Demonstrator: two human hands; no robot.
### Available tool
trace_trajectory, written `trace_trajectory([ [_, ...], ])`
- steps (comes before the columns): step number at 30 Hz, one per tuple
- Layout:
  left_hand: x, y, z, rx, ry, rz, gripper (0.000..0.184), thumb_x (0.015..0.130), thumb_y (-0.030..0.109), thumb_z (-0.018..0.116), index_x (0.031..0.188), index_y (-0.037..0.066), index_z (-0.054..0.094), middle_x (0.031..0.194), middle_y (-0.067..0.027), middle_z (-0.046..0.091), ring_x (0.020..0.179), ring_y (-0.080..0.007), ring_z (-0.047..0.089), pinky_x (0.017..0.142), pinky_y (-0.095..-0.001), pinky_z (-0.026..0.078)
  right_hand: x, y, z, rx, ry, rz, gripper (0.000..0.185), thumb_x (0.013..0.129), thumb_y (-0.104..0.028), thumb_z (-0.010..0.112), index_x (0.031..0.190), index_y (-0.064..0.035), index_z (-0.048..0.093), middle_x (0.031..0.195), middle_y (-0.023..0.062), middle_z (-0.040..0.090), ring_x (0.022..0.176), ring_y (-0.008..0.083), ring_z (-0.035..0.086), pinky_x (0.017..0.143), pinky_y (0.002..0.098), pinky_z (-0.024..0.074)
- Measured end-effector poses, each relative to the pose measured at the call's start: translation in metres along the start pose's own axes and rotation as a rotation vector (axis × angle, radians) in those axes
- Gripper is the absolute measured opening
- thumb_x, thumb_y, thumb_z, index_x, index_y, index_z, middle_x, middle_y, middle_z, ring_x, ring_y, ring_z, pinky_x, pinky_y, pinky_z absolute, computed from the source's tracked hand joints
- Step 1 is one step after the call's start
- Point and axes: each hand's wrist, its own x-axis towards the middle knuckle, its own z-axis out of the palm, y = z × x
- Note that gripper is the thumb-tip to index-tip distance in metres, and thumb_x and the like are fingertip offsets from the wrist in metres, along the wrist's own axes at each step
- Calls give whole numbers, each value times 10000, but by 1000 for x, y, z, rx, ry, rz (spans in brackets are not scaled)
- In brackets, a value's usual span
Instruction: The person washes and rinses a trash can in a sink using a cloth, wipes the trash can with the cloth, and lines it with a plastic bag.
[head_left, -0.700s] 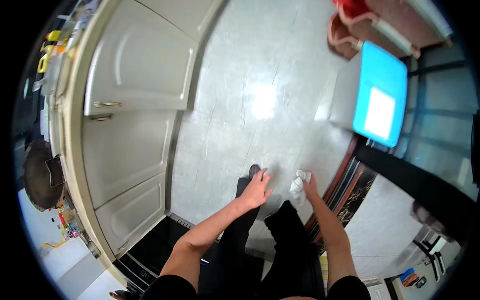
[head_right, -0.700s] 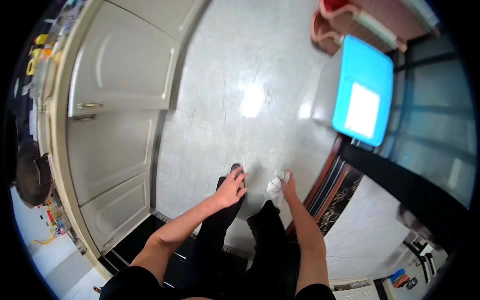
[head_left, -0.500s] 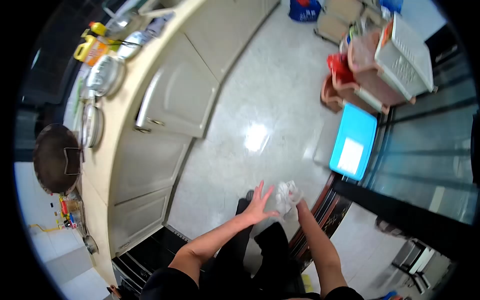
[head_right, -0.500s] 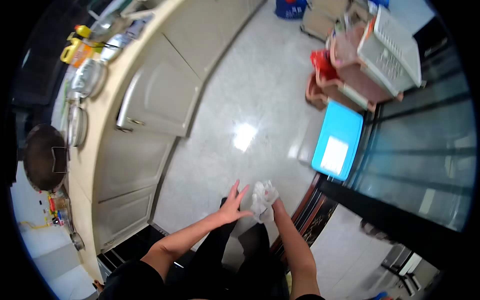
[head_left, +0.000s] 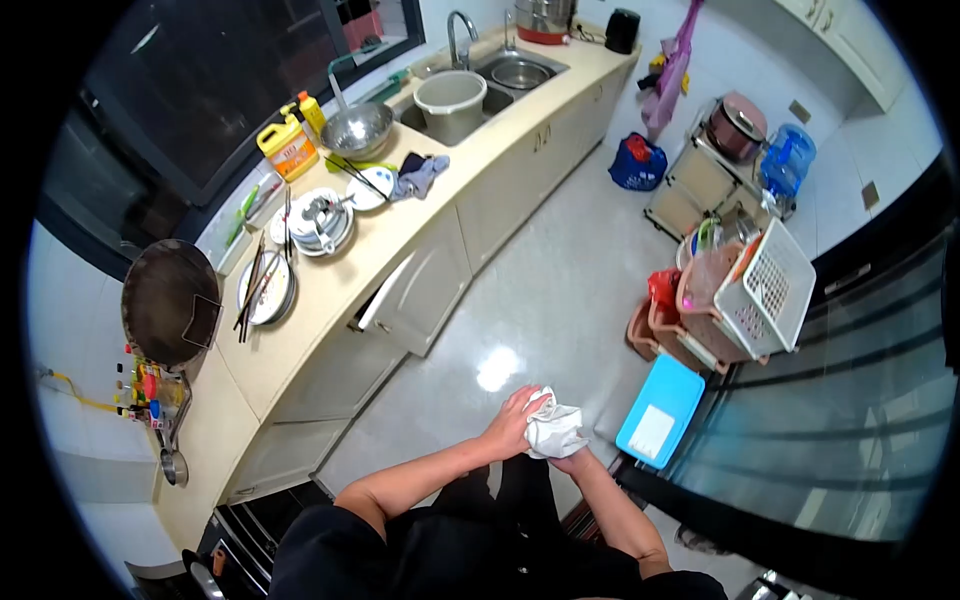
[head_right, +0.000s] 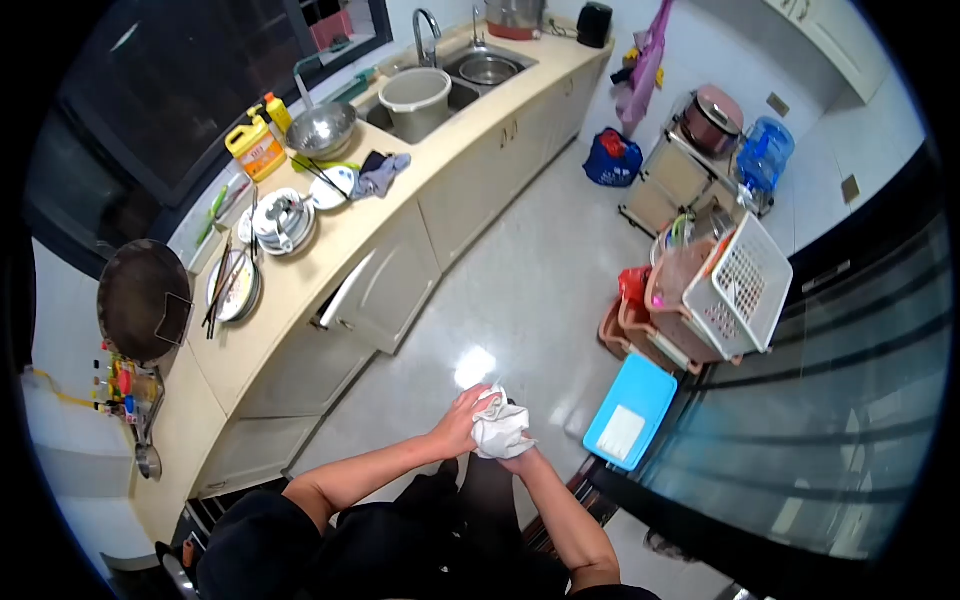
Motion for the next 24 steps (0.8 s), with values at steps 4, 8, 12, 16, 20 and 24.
trace_trajectory([
  [4,73,-9,-29,-110,108,5,518,680,120,651,1159,0,495,1211,-206,490,1154,-351,447,959,-394,376,30,-47,-70,1393,10,295,485,919,-418,394,1328,-160,359,1319,45,442,1184,237,452,956,506,384],
  [8,140,-17,-80,-200,205,-232,546,712,140,650,1205,11,454,1132,-209,544,1077,-359,520,898,-386,431,78,-56,-164,986,85,281,376,910,-251,476,1175,14,493,1195,135,534,1057,259,558,838,425,497],
  [12,179,-41,-125,-138,489,-204,546,727,67,631,1236,56,434,1160,-192,543,1067,-321,547,896,-363,435,149,-60,-241,515,226,399,333,899,-242,480,1052,42,565,1054,120,607,909,205,614,729,296,506],
  [16,208,-69,-166,-204,631,-241,499,726,28,617,1202,62,472,1122,-168,578,1013,-260,587,883,-324,439,242,-83,-302,311,241,277,276,889,-202,485,1026,11,594,963,87,634,812,161,620,648,251,476],
  [20,241,-124,-192,-263,674,-315,317,728,11,603,1042,39,569,887,-95,656,878,-151,609,789,-274,456,350,-110,-351,177,171,143,239,888,-179,494,1021,-11,601,922,67,638,796,137,616,638,249,468],
  [24,295,-183,-226,-388,824,-334,169,743,39,620,905,20,572,781,-55,621,760,-80,543,691,-257,446,435,-142,-391,19,140,83,228,892,-185,501,996,-8,601,892,58,644,740,126,619,600,248,468],
])
